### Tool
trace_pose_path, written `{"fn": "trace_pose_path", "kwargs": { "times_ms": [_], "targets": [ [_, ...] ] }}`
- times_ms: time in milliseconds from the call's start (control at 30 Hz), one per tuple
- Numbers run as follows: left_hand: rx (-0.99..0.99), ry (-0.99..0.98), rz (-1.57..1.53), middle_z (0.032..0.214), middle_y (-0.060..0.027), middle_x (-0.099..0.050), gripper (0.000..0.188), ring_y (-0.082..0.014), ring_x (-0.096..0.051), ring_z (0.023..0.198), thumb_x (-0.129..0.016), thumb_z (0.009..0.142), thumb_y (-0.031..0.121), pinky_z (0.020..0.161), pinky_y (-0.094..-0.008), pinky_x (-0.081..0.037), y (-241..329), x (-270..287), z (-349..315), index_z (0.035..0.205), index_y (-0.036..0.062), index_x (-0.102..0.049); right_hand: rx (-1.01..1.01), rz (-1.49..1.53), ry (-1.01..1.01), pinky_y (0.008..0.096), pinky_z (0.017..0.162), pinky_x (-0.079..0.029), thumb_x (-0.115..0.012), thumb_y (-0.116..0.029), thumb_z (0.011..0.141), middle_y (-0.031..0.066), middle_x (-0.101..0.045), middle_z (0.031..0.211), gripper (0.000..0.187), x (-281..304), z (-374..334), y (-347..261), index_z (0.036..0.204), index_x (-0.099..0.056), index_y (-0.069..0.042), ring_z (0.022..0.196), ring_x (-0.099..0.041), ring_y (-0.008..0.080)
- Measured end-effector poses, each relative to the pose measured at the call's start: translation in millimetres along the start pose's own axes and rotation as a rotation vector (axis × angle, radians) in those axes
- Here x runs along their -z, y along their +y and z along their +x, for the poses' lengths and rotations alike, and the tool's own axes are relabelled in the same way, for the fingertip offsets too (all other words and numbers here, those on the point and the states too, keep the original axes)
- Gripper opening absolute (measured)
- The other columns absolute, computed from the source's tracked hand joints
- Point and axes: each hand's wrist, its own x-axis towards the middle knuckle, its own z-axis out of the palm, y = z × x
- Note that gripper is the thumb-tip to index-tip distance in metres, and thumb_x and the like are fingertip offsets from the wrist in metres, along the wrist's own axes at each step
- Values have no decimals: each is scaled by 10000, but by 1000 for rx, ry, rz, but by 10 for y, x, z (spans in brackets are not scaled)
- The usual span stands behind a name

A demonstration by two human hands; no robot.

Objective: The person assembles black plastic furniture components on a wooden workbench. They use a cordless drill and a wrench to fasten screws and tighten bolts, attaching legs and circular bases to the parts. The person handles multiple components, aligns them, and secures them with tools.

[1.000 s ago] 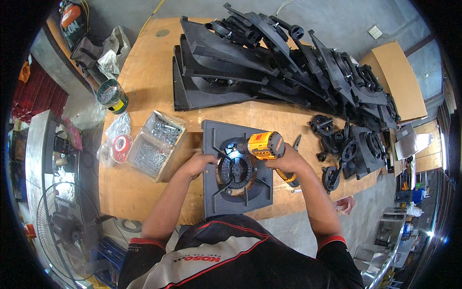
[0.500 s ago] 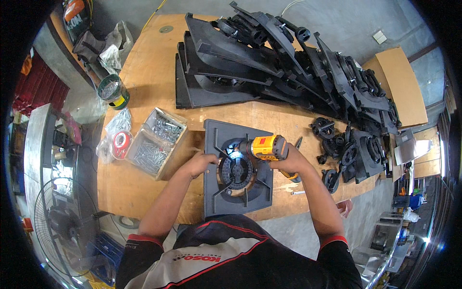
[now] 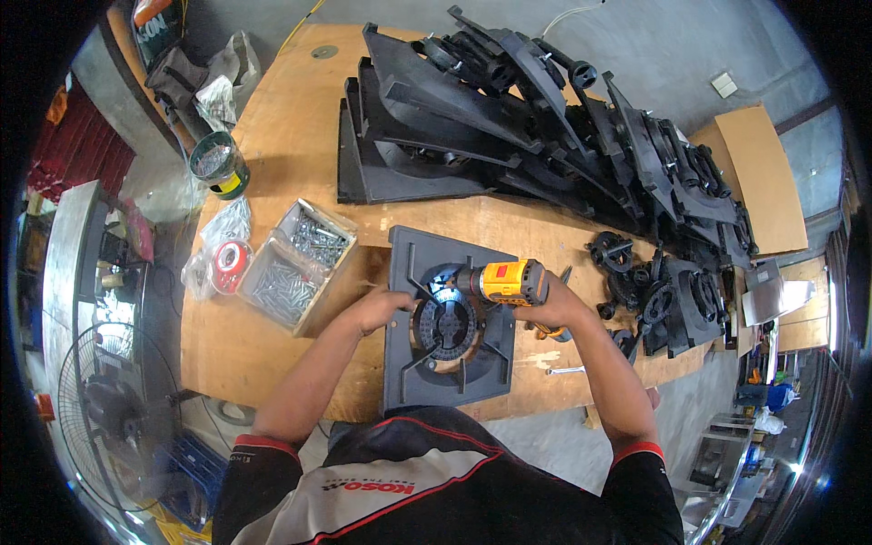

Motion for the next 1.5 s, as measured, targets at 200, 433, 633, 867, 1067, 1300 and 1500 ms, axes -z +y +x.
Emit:
{"fn": "trace_pose_path", "kwargs": {
  "times_ms": [200, 433, 633, 867, 1067, 1300, 1500],
  "targets": [
    [-49, -20, 22, 894, -81, -682, 221, -200, -662, 834, -671, 812, 157, 723, -332, -511, -108, 42, 84, 965, -2, -676, 79, -631, -8, 424, 869, -535, -899, -281, 581, 201, -712, 1032, 592, 138, 39, -290, 1072, -691, -25, 980, -685, 360],
    [-20, -73, 43, 907, -36, -652, 218, -167, -634, 869, -684, 801, 175, 661, -352, -489, 17, 31, 36, 978, 52, -654, 16, -503, -94, 440, 910, -523, -909, -332, 573, 212, -694, 1046, 636, 335, 207, -119, 1087, -682, -35, 1023, -660, 387],
    [-17, -67, 43, 896, -36, -659, 232, -164, -640, 852, -693, 795, 169, 657, -346, -493, -79, 25, 74, 995, 54, -659, 135, -561, -192, 439, 910, -523, -900, -288, 572, 179, -708, 1088, 669, 324, 292, 9, 1172, -689, -82, 1034, -659, 386],
    [84, -30, 69, 916, -56, -683, 254, -177, -660, 893, -674, 803, 135, 730, -313, -509, 93, -11, -40, 1026, 14, -675, 189, -656, -284, 444, 896, -525, -857, -190, 586, 145, -721, 1083, 633, 298, 353, -458, 1195, -695, -130, 1024, -665, 355],
    [21, -59, 130, 957, -66, -698, 319, -188, -657, 921, -679, 795, 156, 761, -334, -511, -17, 27, 51, 1083, 19, -693, 192, -621, -286, 454, 899, -520, -855, -189, 586, 163, -713, 1090, 626, 390, 448, -241, 1190, -698, -139, 1028, -659, 373],
    [18, -15, 92, 985, -75, -689, 303, -182, -633, 950, -665, 813, 223, 742, -352, -508, -100, 3, 39, 1038, 21, -691, 153, -606, -273, 447, 921, -516, -873, -234, 576, 160, -704, 1119, 688, 368, 395, -170, 1229, -677, -145, 1074, -640, 377],
    [-44, 88, 383, 1026, -129, -700, 397, -255, -657, 982, -669, 878, 358, 808, -397, -516, 2, 99, 42, 1082, 18, -693, 154, -726, -268, 452, 852, -545, -846, -214, 614, 169, -721, 1016, 568, 303, 364, -773, 1155, -707, -116, 963, -686, 369]
  ]
}}
